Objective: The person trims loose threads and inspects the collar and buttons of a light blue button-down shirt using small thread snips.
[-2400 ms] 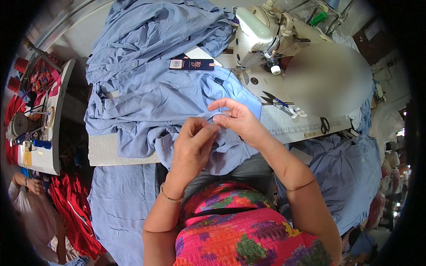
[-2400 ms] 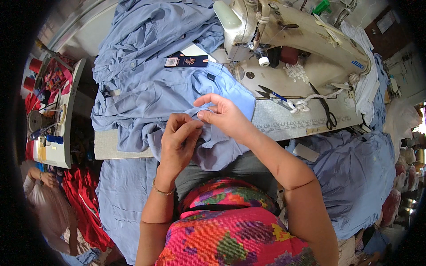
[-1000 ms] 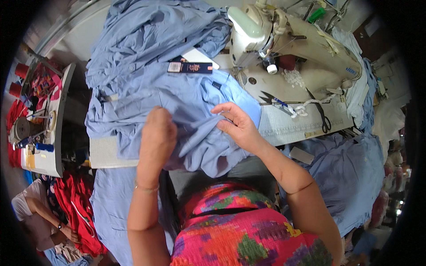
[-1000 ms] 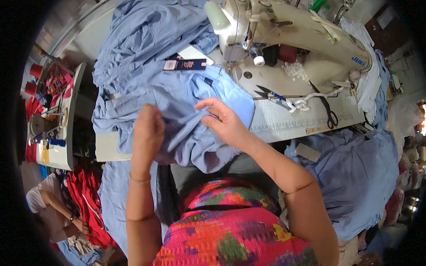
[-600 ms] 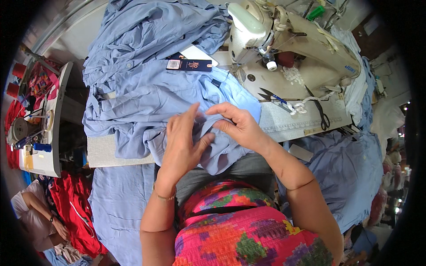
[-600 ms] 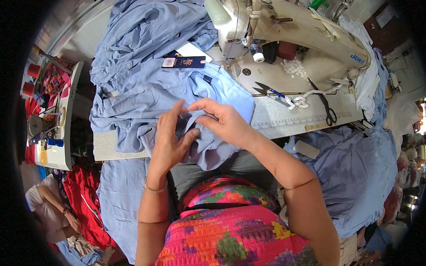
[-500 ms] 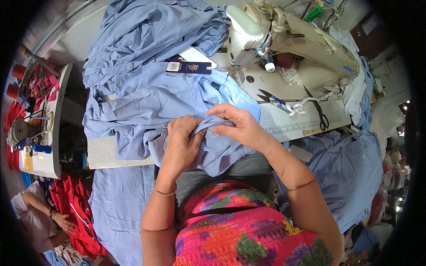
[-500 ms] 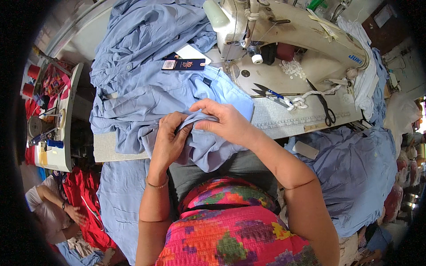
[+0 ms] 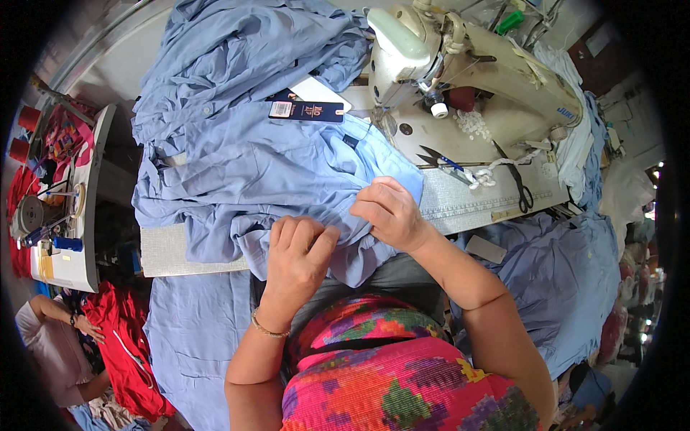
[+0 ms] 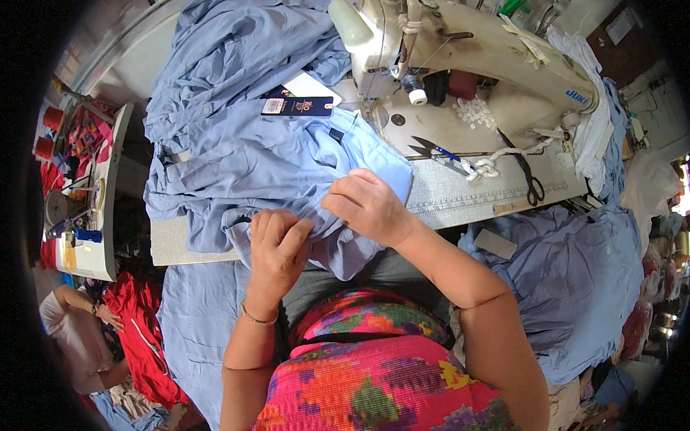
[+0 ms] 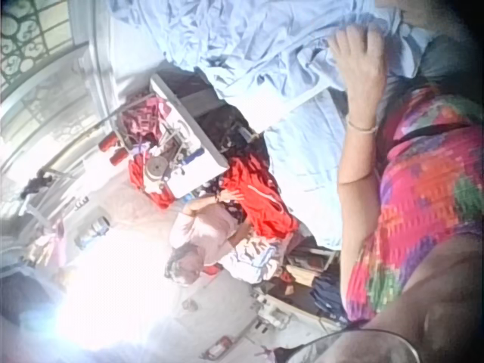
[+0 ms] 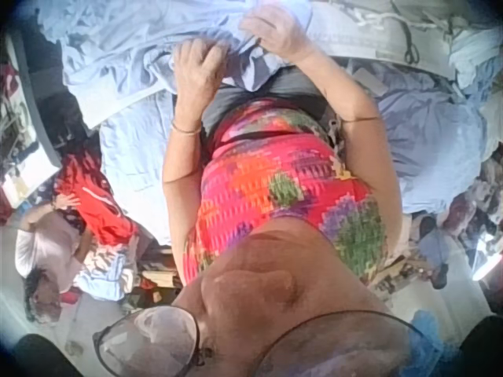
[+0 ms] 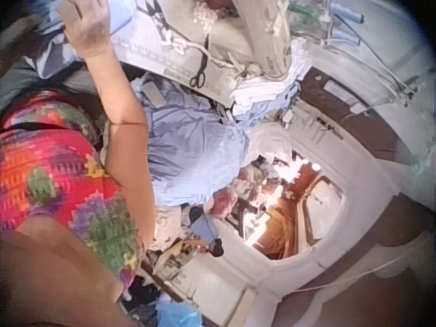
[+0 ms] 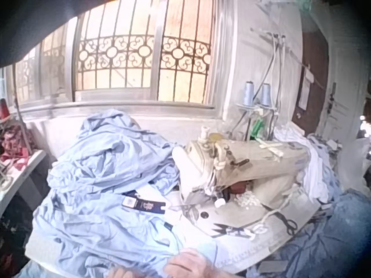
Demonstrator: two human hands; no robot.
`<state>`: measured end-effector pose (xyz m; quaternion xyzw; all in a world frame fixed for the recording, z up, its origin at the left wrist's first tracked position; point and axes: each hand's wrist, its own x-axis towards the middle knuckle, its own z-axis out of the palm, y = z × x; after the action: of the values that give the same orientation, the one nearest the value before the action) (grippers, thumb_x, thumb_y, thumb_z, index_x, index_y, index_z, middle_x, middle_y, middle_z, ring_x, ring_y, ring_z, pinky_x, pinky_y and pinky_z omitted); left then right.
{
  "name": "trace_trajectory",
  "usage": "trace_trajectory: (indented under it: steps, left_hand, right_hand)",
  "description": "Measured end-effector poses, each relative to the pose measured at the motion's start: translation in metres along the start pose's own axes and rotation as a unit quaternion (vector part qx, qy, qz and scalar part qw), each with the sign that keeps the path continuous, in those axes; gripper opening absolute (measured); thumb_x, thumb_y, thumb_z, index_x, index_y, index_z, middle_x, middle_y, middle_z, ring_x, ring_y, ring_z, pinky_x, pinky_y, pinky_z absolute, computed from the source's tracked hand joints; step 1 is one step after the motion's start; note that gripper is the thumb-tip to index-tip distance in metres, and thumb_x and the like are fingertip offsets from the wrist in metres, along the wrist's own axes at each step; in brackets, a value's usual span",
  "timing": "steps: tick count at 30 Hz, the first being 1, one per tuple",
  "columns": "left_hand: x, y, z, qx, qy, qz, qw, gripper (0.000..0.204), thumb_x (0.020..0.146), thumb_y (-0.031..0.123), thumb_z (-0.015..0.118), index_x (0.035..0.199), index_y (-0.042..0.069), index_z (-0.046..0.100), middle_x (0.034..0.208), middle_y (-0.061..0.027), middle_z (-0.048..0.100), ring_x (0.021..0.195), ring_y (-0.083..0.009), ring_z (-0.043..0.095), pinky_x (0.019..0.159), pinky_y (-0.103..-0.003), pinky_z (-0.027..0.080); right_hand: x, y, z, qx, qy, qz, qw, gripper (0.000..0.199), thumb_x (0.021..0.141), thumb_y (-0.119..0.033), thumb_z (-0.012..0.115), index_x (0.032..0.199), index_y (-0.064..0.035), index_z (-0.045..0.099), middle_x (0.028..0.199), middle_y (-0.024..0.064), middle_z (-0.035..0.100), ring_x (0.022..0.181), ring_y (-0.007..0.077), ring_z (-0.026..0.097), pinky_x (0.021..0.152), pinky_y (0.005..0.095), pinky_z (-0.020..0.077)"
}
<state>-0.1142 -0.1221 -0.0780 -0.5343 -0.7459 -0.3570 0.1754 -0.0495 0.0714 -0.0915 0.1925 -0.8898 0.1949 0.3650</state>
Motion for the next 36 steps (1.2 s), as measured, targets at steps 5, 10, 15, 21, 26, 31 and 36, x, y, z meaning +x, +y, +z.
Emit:
trace_trajectory:
  steps: [5,10,15,21,26,31,36]
  left_hand:
    - [-0.008,-0.001,0.005,-0.029,-0.026,-0.02,0.999,0.021,0.067,0.004,0.066,0.088,0.006,0.061,0.079,-0.0045,0.051,0.077,-0.0223,0.051,0.071,-0.036,0.04]
    - [0.002,0.003,-0.001,-0.133,0.006,-0.077,0.988,0.018,0.073,0.006,0.07,0.088,0.004,0.06,0.084,-0.0063,0.056,0.078,-0.0243,0.053,0.073,-0.035,0.041]
    - [0.002,0.004,0.012,-0.173,0.042,-0.143,0.974,0.02,0.071,0.004,0.073,0.087,0.004,0.061,0.087,-0.0082,0.059,0.077,-0.025,0.055,0.069,-0.035,0.042]
    - [0.005,0.004,0.012,-0.208,0.022,-0.15,0.966,0.027,0.07,0.001,0.074,0.094,0.003,0.062,0.092,-0.0106,0.058,0.08,-0.0256,0.056,0.067,-0.034,0.046]
    - [0.006,0.006,0.015,-0.066,0.021,-0.032,0.997,0.027,0.067,0.006,0.076,0.091,0.006,0.064,0.092,-0.0095,0.057,0.078,-0.0251,0.054,0.064,-0.034,0.043]
    - [-0.002,0.007,0.017,-0.087,0.023,-0.05,0.995,0.021,0.07,0.01,0.075,0.085,0.004,0.063,0.095,-0.0095,0.058,0.08,-0.0261,0.054,0.067,-0.035,0.043]
    - [-0.001,0.01,0.018,-0.308,0.023,-0.298,0.903,0.014,0.079,0.011,0.069,0.084,0.002,0.06,0.086,-0.0104,0.06,0.077,-0.0277,0.056,0.07,-0.035,0.043]
  right_hand:
    - [0.002,-0.002,-0.005,-0.037,-0.016,-0.07,0.997,0.015,0.072,-0.012,0.059,0.086,-0.0122,0.058,0.088,0.0003,0.056,0.076,0.0166,0.056,0.077,0.0328,0.0452]
    - [0.0,0.0,-0.006,-0.018,-0.012,-0.072,0.997,0.013,0.072,-0.011,0.059,0.085,-0.011,0.057,0.088,0.001,0.057,0.072,0.0156,0.055,0.076,0.0315,0.0447]
    - [-0.002,0.001,-0.001,0.008,0.014,-0.048,0.999,0.011,0.071,-0.009,0.06,0.082,-0.0088,0.056,0.088,0.0035,0.059,0.072,0.0172,0.055,0.075,0.0311,0.0448]
    - [-0.002,0.001,-0.003,0.024,0.007,-0.038,0.999,0.011,0.07,-0.008,0.061,0.08,-0.0083,0.056,0.088,0.004,0.059,0.073,0.0185,0.056,0.074,0.0313,0.0449]
    - [-0.002,0.001,0.0,0.026,0.025,-0.028,0.999,0.015,0.069,-0.008,0.061,0.083,-0.0086,0.058,0.087,0.0035,0.057,0.074,0.0191,0.056,0.074,0.0322,0.0453]
    - [-0.001,0.0,-0.002,0.012,0.012,-0.035,0.999,0.017,0.067,-0.009,0.062,0.084,-0.0103,0.059,0.085,0.0026,0.056,0.073,0.0185,0.055,0.073,0.0318,0.0456]
    - [0.001,-0.001,-0.002,0.025,0.008,-0.028,0.999,0.017,0.067,-0.008,0.062,0.083,-0.0104,0.058,0.082,0.0021,0.055,0.072,0.0179,0.055,0.071,0.0314,0.0458]
